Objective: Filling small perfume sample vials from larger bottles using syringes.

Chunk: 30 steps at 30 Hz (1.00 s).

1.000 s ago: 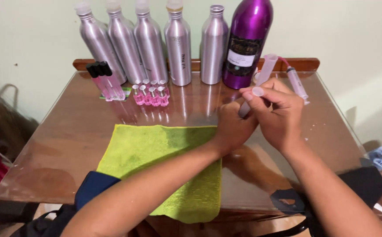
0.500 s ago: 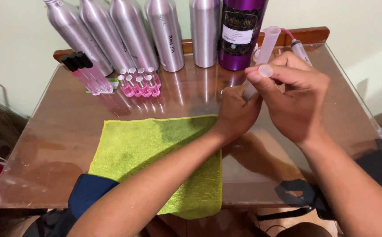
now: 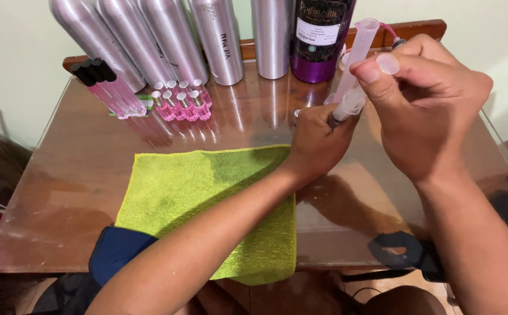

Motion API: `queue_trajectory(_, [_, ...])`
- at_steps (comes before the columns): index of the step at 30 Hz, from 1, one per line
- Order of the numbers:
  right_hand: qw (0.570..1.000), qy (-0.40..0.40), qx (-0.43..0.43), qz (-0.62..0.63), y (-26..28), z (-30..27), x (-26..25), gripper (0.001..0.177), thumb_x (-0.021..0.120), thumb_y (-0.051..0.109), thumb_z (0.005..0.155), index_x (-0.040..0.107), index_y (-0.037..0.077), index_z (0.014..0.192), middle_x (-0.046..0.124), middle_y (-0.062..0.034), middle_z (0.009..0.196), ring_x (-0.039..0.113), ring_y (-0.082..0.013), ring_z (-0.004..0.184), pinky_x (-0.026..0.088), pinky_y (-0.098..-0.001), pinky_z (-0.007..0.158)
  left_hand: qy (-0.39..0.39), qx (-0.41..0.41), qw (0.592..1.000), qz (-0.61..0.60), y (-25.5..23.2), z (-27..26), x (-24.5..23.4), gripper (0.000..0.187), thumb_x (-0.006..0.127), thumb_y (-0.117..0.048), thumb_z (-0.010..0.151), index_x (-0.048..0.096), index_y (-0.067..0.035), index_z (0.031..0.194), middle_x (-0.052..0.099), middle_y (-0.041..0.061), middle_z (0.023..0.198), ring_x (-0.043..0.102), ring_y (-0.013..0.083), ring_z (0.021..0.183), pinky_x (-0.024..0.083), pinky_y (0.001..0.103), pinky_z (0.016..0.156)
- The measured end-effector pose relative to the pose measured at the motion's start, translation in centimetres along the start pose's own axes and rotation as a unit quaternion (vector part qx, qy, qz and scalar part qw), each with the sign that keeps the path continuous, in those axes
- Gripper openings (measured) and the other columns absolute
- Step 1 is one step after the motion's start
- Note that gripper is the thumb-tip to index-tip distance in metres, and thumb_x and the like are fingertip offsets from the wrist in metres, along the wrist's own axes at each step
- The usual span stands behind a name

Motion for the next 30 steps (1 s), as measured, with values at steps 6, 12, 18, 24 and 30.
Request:
queue_trajectory(6, [1.000,0.001,0.001,-0.011,0.0,-0.1,-0.2,0.016,0.083,-0.008,0.118,0.074,-0.013,0.106,0.052,-0.0153,0.092,0.046,-0.0224,0.087,0.036,-0.0328,0.077,0.004,0.009,1.000,-0.015,-0.4,0.0,-0.1,0.047,0.054,-0.038,0.096,0.029,-0.017,0.062,0.029,-0.007,0.058,0.027,0.0092,0.058,0.021,0.034,0.052])
queue_trajectory(12, [0.999,-0.011,0.037,0.019,-0.7,-0.1,0.3,0.014,0.082,-0.004,0.119,0.073,-0.007,0.108,0.052,-0.0115,0.094,0.046,-0.0204,0.092,0.038,-0.0331,0.083,-0.017,0.014,0.999,0.041,0.5,0.0,-0.2,0.048,0.052,-0.042,0.095,0.032,-0.013,0.063,0.030,-0.002,0.058,0.028,0.0132,0.057,0.023,0.038,0.052])
queue_trajectory(18, [0.999,0.005,0.041,0.019,0.1,-0.2,0.5,0.012,0.076,0.003,0.117,0.074,-0.004,0.109,0.057,-0.0121,0.097,0.050,-0.0204,0.095,0.042,-0.0323,0.087,-0.008,-0.010,0.998,0.057,0.5,-0.3,-0.4,0.050,0.050,-0.048,0.094,0.035,-0.015,0.060,0.033,-0.004,0.056,0.031,0.0136,0.056,0.024,0.039,0.052])
queue_trajectory(24, [0.999,0.030,0.042,0.014,0.1,-0.5,1.7,0.015,0.075,0.009,0.112,0.074,-0.003,0.103,0.052,-0.0080,0.090,0.046,-0.0173,0.088,0.037,-0.0292,0.079,-0.008,-0.041,0.998,0.041,1.0,-0.3,-0.6,0.041,0.055,-0.036,0.090,0.043,-0.012,0.060,0.045,-0.001,0.055,0.042,0.0158,0.054,0.030,0.041,0.054])
queue_trajectory(30, [0.998,0.039,0.046,0.031,0.6,-0.2,2.2,0.009,0.069,0.007,0.112,0.074,-0.001,0.112,0.064,-0.0107,0.103,0.059,-0.0188,0.100,0.049,-0.0291,0.091,0.006,-0.084,0.996,0.012,-0.2,-0.3,-1.3,0.032,0.060,-0.026,0.083,0.045,-0.010,0.059,0.049,-0.001,0.059,0.046,0.0172,0.056,0.034,0.041,0.056])
Point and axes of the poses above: each hand's wrist, its own z-axis towards the middle knuckle, its own x-axis out of the palm, y = z × x, the point moved 5 cm from there along z, towards the middle knuckle
